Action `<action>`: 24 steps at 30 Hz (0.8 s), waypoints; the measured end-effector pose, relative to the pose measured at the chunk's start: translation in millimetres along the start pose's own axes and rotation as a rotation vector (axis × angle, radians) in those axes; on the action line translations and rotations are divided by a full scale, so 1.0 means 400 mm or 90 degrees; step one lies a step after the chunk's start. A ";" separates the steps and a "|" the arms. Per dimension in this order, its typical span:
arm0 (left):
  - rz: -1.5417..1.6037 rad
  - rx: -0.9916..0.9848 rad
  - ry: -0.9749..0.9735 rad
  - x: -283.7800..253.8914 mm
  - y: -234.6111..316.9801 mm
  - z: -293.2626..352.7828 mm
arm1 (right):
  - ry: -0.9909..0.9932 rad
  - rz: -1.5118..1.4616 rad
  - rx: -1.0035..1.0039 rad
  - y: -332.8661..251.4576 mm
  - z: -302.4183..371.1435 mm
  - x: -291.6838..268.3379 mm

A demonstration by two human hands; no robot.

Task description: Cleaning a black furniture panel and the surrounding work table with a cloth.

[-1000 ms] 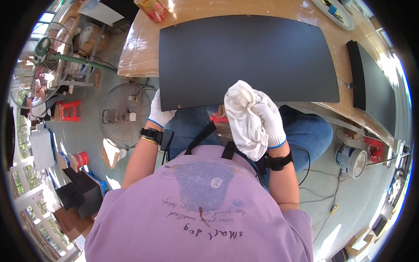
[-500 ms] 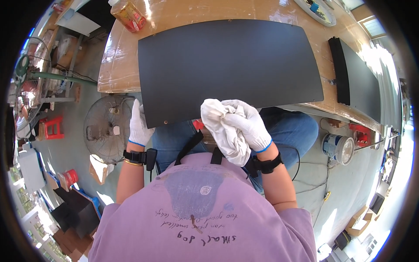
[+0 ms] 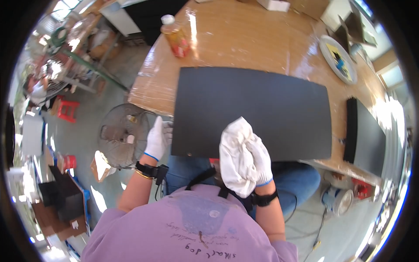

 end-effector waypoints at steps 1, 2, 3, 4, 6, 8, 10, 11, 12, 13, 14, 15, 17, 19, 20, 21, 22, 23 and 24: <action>-0.008 0.014 0.018 -0.023 -0.002 -0.005 | -0.004 -0.003 0.006 0.007 -0.002 -0.013; -0.041 0.079 0.043 -0.020 0.033 0.008 | -0.044 0.022 -0.014 0.001 0.001 0.009; -0.059 0.140 0.034 -0.008 0.064 0.019 | -0.059 0.051 -0.040 -0.005 0.002 0.008; -0.050 0.171 0.039 0.015 0.091 0.037 | -0.051 0.077 -0.056 -0.015 0.012 0.016; -0.090 0.222 0.041 0.050 0.158 0.072 | -0.037 0.138 -0.065 -0.020 0.010 0.024; -0.135 0.282 -0.012 0.089 0.221 0.128 | -0.051 0.175 -0.071 -0.025 0.007 0.058; -0.166 0.334 -0.088 0.150 0.277 0.195 | -0.058 0.248 -0.107 -0.030 0.021 0.110; -0.179 0.370 -0.130 0.176 0.283 0.220 | -0.070 0.244 -0.105 -0.027 0.026 0.129; -0.224 0.466 -0.140 0.189 0.292 0.238 | -0.073 0.271 -0.131 -0.036 0.038 0.152; -0.216 0.470 -0.159 0.219 0.306 0.262 | -0.069 0.295 -0.163 -0.044 0.042 0.164; -0.310 0.500 -0.147 0.246 0.325 0.286 | -0.073 0.292 -0.167 -0.041 0.040 0.172; -0.403 0.526 -0.132 0.264 0.334 0.307 | -0.045 0.273 -0.190 -0.044 0.044 0.169; -0.455 0.566 -0.207 0.312 0.317 0.337 | -0.019 0.252 -0.214 -0.052 0.047 0.160; -0.449 0.614 -0.297 0.357 0.304 0.364 | -0.007 0.228 -0.233 -0.058 0.045 0.150; -0.477 0.625 -0.327 0.373 0.296 0.367 | -0.014 0.205 -0.240 -0.055 0.042 0.137; -0.475 0.679 -0.347 0.389 0.296 0.376 | -0.017 0.204 -0.241 -0.053 0.044 0.137; -0.475 0.695 -0.341 0.392 0.295 0.380 | -0.028 0.197 -0.239 -0.051 0.047 0.142; -0.474 0.710 -0.336 0.393 0.297 0.383 | -0.038 0.190 -0.237 -0.048 0.048 0.148; -0.473 0.712 -0.335 0.394 0.296 0.384 | -0.041 0.209 -0.246 -0.046 0.049 0.148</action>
Point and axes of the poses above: each hand's wrist, its own z-axis away from the middle knuckle, its own x-axis out of the palm, y = z × x, the point moved 8 cm from there along -z, towards the middle knuckle, and after that the axes turned 10 degrees about x, right-handed, at the moved point
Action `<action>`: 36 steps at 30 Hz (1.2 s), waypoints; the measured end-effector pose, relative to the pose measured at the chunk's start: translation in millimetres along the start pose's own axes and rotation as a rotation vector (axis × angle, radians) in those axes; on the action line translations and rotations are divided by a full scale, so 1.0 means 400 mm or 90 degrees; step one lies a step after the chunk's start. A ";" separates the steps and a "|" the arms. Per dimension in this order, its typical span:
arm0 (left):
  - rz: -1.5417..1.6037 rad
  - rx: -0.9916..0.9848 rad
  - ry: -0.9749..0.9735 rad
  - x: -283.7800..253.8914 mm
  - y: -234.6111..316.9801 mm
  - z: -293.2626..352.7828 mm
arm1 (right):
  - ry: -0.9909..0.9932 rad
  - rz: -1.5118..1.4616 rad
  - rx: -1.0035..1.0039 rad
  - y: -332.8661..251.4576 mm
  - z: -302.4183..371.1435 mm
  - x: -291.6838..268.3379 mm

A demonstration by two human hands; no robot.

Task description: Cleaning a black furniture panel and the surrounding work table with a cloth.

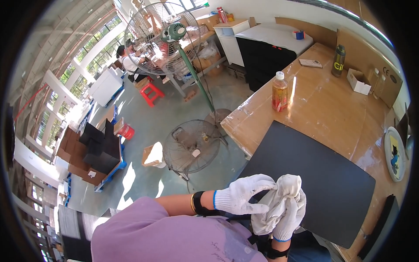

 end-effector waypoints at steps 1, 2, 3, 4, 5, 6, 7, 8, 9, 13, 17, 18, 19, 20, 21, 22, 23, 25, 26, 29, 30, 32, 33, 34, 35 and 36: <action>0.000 -0.013 -0.007 0.001 -0.006 0.003 | -0.002 0.002 -0.001 0.002 0.000 -0.002; 0.000 -0.025 -0.013 0.002 -0.010 0.006 | -0.002 0.007 0.004 0.005 0.000 -0.004; 0.000 -0.025 -0.013 0.001 -0.011 0.008 | -0.001 0.010 0.009 0.011 -0.001 -0.006; 0.005 -0.033 -0.011 0.000 -0.014 0.011 | 0.004 0.001 0.006 0.012 -0.001 -0.005; 0.009 -0.040 -0.009 -0.001 -0.017 0.013 | 0.004 0.001 0.006 0.011 0.001 -0.005; 0.008 -0.039 -0.009 -0.006 -0.015 0.015 | -0.003 0.003 0.007 0.009 0.002 0.001; 0.006 -0.027 -0.004 -0.010 -0.009 0.017 | -0.010 0.005 0.008 0.008 0.002 0.007; 0.004 -0.015 0.001 -0.015 -0.005 0.017 | -0.011 0.005 0.007 0.009 0.001 0.010; 0.004 -0.016 0.002 -0.015 -0.006 0.017 | -0.007 0.014 0.007 0.010 0.002 0.008; 0.008 -0.020 -0.008 -0.012 -0.012 0.015 | -0.005 0.036 -0.001 0.005 0.000 0.007; 0.008 -0.017 -0.028 -0.011 -0.006 0.012 | 0.013 0.043 0.000 0.007 0.004 -0.004; 0.009 -0.016 -0.027 -0.010 -0.008 0.013 | 0.007 0.036 0.002 0.012 0.004 -0.008; 0.010 -0.012 -0.026 -0.010 -0.007 0.013 | 0.000 0.028 0.005 0.016 0.004 -0.011; 0.010 -0.008 -0.024 -0.011 -0.006 0.014 | -0.001 0.028 0.004 0.016 0.003 -0.012; 0.011 -0.009 -0.024 -0.011 -0.005 0.014 | 0.000 0.018 0.007 0.018 0.006 -0.016; 0.013 -0.004 -0.014 -0.017 -0.003 0.011 | 0.001 0.007 0.010 0.020 0.008 -0.020; 0.014 0.001 -0.004 -0.021 -0.001 0.010 | 0.001 0.008 0.010 0.023 0.008 -0.029; 0.027 -0.024 0.013 -0.025 -0.004 0.009 | 0.022 -0.071 0.047 0.045 0.001 -0.061; 0.040 -0.048 0.029 -0.028 -0.010 0.011 | 0.013 -0.097 0.052 0.047 0.001 -0.065; 0.047 -0.062 0.066 -0.033 -0.013 0.017 | 0.036 -0.113 0.056 0.061 0.000 -0.084; 0.046 -0.062 0.066 -0.031 -0.012 0.016 | 0.035 -0.114 0.056 0.061 0.000 -0.084; 0.082 -0.052 0.058 -0.020 -0.005 0.011 | 0.054 -0.127 0.058 0.061 0.000 -0.089; 0.083 -0.051 0.057 -0.016 -0.004 0.008 | 0.055 -0.127 0.057 0.058 0.000 -0.089; 0.089 -0.044 0.051 -0.011 -0.001 0.003 | 0.034 -0.135 0.061 0.055 0.001 -0.080; 0.095 -0.036 0.045 -0.007 0.001 0.000 | 0.013 -0.143 0.065 0.053 0.001 -0.070; 0.096 -0.035 0.045 -0.003 0.001 -0.002 | 0.014 -0.142 0.064 0.051 0.003 -0.066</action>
Point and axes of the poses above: each hand's wrist, its own z-axis away from the middle knuckle, its own x-axis out of the palm, y = z × x, the point moved 8 cm from there along -z, towards the middle knuckle, and after that the axes turned 10 degrees about x, right-handed, at the moved point
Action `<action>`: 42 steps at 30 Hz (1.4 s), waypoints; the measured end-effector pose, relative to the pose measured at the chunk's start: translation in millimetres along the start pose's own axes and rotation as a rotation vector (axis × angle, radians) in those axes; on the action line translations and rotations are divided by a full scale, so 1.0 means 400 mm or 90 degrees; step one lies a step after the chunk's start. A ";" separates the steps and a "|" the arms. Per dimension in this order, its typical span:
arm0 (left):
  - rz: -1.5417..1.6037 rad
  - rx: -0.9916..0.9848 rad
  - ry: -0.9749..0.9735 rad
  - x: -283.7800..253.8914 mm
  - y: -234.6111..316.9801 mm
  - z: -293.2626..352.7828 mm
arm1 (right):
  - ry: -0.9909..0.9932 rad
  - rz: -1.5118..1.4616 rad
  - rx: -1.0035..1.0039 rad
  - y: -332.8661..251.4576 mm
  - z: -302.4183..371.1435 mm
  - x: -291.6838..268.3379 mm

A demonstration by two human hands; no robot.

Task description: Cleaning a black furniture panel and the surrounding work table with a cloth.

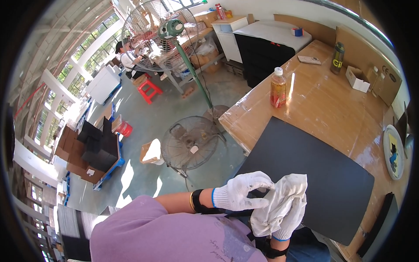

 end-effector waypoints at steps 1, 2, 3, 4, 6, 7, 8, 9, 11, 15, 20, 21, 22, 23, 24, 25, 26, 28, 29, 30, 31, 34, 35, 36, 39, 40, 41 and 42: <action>0.002 -0.027 -0.013 0.007 -0.008 0.002 | -0.020 0.034 -0.013 -0.004 0.003 0.013; 0.003 -0.053 -0.025 0.013 -0.017 0.002 | -0.039 0.067 -0.025 -0.008 0.002 0.024; 0.004 -0.052 -0.026 0.013 -0.019 0.001 | -0.039 0.068 -0.026 -0.008 0.001 0.024; -0.003 -0.064 -0.033 0.014 -0.025 0.000 | -0.049 0.058 -0.017 -0.004 0.000 0.025; -0.008 -0.075 -0.041 0.014 -0.031 -0.002 | -0.060 0.032 -0.009 0.004 -0.004 0.024; -0.013 -0.125 0.004 0.000 -0.044 0.000 | -0.059 0.032 -0.010 0.007 -0.008 0.015; -0.018 -0.174 0.048 -0.015 -0.059 0.006 | -0.075 0.050 -0.009 0.010 -0.012 0.006; -0.016 -0.169 0.085 -0.021 -0.065 0.011 | -0.089 0.069 -0.007 0.008 -0.010 0.000; -0.022 -0.156 0.109 -0.027 -0.069 0.014 | -0.131 0.031 0.027 0.015 -0.005 0.012; 0.050 -0.183 0.059 0.018 -0.102 0.037 | -0.197 -0.059 0.086 0.025 0.019 0.028; 0.571 -0.374 -0.055 0.133 -0.142 0.084 | -0.115 -0.202 0.149 0.027 0.044 0.022; 0.712 -0.399 -0.031 0.140 -0.134 0.078 | -0.071 -0.255 0.159 0.031 0.042 0.008; 0.768 -0.438 -0.083 0.137 -0.130 0.081 | -0.103 -0.271 0.194 0.040 0.041 0.016; 0.804 -0.451 -0.063 0.127 -0.137 0.079 | -0.122 -0.288 0.231 0.050 0.036 0.017; 0.769 -0.455 -0.001 0.104 -0.133 0.073 | -0.108 -0.224 0.169 0.047 0.014 0.003; 0.730 -0.471 0.053 0.082 -0.140 0.075 | -0.121 -0.090 0.091 0.014 0.012 0.046; 0.691 -0.475 0.039 0.073 -0.125 0.060 | -0.109 0.015 0.029 -0.013 0.009 0.052; 0.601 -0.525 0.053 0.073 -0.136 0.059 | -0.058 -0.002 0.070 -0.009 0.000 0.029; 0.592 -0.539 0.059 0.076 -0.131 0.050 | -0.059 0.020 0.064 -0.021 0.000 0.033; 0.601 -0.538 0.039 0.082 -0.148 0.054 | -0.035 0.022 0.054 -0.025 0.005 0.022; 0.607 -0.534 0.023 0.090 -0.166 0.059 | -0.016 -0.004 0.050 -0.030 0.008 0.012; 0.598 -0.524 0.045 0.099 -0.197 0.066 | 0.016 -0.035 0.041 -0.035 0.018 -0.024; 0.601 -0.522 0.041 0.106 -0.196 0.064 | 0.025 -0.043 0.039 -0.035 0.018 -0.033; 0.537 -0.488 0.065 0.096 -0.192 0.067 | 0.029 -0.043 0.040 -0.035 0.026 -0.033; 0.386 -0.441 0.037 0.093 -0.171 0.071 | 0.051 0.003 0.028 -0.043 0.033 -0.016; 0.298 -0.424 -0.012 0.097 -0.162 0.065 | 0.083 0.048 0.002 -0.052 0.037 -0.016; 0.210 -0.405 -0.061 0.102 -0.153 0.058 | 0.115 0.094 -0.024 -0.060 0.043 -0.019; 0.223 -0.395 -0.062 0.111 -0.134 0.050 | 0.136 0.119 -0.018 -0.054 0.043 -0.026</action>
Point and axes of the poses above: each hand's wrist, its own z-axis away from the middle knuckle, its own x-axis out of the palm, y = z × x, the point moved 8 cm from there along -z, towards the middle knuckle, and after that the axes turned 10 degrees about x, right-handed, at the moved point
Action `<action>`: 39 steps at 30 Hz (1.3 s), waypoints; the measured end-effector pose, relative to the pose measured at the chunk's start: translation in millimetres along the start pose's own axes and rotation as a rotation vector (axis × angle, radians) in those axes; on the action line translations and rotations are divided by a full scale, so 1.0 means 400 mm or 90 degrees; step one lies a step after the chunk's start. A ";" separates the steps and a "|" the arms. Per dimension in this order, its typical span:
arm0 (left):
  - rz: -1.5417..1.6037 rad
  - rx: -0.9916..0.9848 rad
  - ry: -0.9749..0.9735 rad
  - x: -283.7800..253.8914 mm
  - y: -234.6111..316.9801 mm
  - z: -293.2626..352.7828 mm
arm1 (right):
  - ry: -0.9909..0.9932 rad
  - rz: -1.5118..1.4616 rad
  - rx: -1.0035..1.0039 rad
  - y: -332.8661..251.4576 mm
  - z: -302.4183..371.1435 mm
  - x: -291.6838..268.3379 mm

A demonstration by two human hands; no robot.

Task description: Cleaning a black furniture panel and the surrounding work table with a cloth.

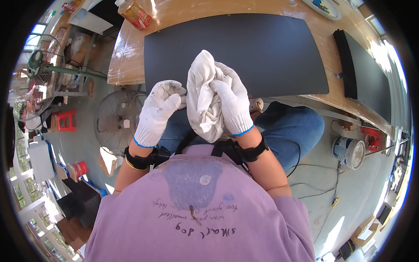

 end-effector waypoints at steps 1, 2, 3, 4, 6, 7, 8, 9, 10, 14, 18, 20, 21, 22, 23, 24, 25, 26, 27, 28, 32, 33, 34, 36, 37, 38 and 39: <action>-0.002 0.002 -0.007 0.012 0.009 -0.006 | 0.004 -0.003 -0.005 0.000 0.000 0.000; 0.013 0.015 -0.016 0.024 0.020 -0.014 | -0.006 0.014 -0.033 -0.007 0.001 0.006; 0.029 0.025 -0.023 0.038 0.030 -0.017 | -0.017 0.034 -0.058 -0.013 0.007 0.012; -0.009 0.004 -0.009 0.040 0.030 -0.022 | -0.025 0.047 -0.074 -0.017 0.012 0.019; -0.159 0.074 -0.014 0.051 0.048 -0.029 | -0.007 0.073 -0.085 -0.021 0.022 0.019; -0.308 0.145 -0.015 0.059 0.068 -0.033 | 0.007 0.101 -0.093 -0.025 0.022 0.015; -0.327 0.197 0.030 0.060 0.080 -0.035 | 0.032 0.141 -0.103 -0.028 0.020 0.006; -0.328 0.196 0.022 0.061 0.079 -0.036 | 0.038 0.137 -0.103 -0.027 0.022 0.002; -0.371 0.253 0.017 0.067 0.096 -0.035 | 0.042 0.159 -0.114 -0.032 0.024 0.002; -0.346 0.184 -0.012 0.082 0.083 -0.052 | 0.019 0.168 -0.141 -0.038 0.030 0.005; -0.066 -0.005 -0.001 0.039 -0.005 -0.069 | 0.014 0.159 -0.154 -0.039 0.030 -0.006; 0.182 -0.122 -0.022 0.039 -0.054 -0.057 | -0.002 0.054 -0.108 -0.030 0.025 -0.009; 0.182 -0.123 -0.024 0.033 -0.071 -0.053 | 0.000 0.053 -0.108 -0.032 0.025 -0.010; 0.098 -0.035 -0.050 0.027 -0.065 -0.056 | -0.001 -0.001 -0.088 -0.028 0.021 -0.013; 0.014 0.052 -0.076 0.026 -0.050 -0.058 | -0.003 -0.056 -0.068 -0.024 0.017 -0.016; 0.013 0.052 -0.078 0.029 -0.049 -0.059 | 0.004 -0.070 -0.063 -0.019 0.014 -0.023; 0.001 0.040 -0.079 0.031 -0.051 -0.060 | 0.005 -0.071 -0.065 -0.016 0.011 -0.026; -0.011 0.027 -0.080 0.033 -0.052 -0.061 | 0.015 -0.072 -0.074 -0.015 0.009 -0.032; -0.013 0.029 -0.079 0.034 -0.049 -0.063 | 0.022 -0.072 -0.082 -0.016 0.007 -0.034; 0.007 0.032 -0.087 0.039 -0.044 -0.064 | 0.020 -0.073 -0.083 -0.017 0.009 -0.035; 0.700 -0.211 0.065 0.087 -0.036 -0.059 | 0.041 -0.120 -0.069 -0.017 0.013 -0.066; 0.698 -0.210 0.065 0.081 -0.039 -0.059 | 0.052 -0.122 -0.070 -0.020 0.017 -0.071; 0.722 -0.215 0.042 0.080 -0.046 -0.061 | 0.062 -0.140 -0.067 -0.024 0.022 -0.071; 0.746 -0.219 0.020 0.075 -0.098 -0.063 | 0.063 -0.138 -0.048 -0.016 0.019 -0.074; 0.442 -0.076 -0.004 0.036 -0.135 -0.076 | 0.065 -0.133 -0.028 -0.010 0.017 -0.073; 0.135 0.060 -0.028 0.015 -0.140 -0.086 | 0.065 -0.120 -0.029 -0.005 0.015 -0.070; 0.136 0.061 -0.028 0.015 -0.148 -0.088 | 0.065 -0.120 -0.030 0.001 0.013 -0.075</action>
Point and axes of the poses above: each hand's wrist, its own z-axis away from the middle knuckle, its own x-axis out of the palm, y = z × x, the point moved 8 cm from there along -z, towards the middle knuckle, and after that the axes turned 10 degrees about x, right-handed, at the moved point
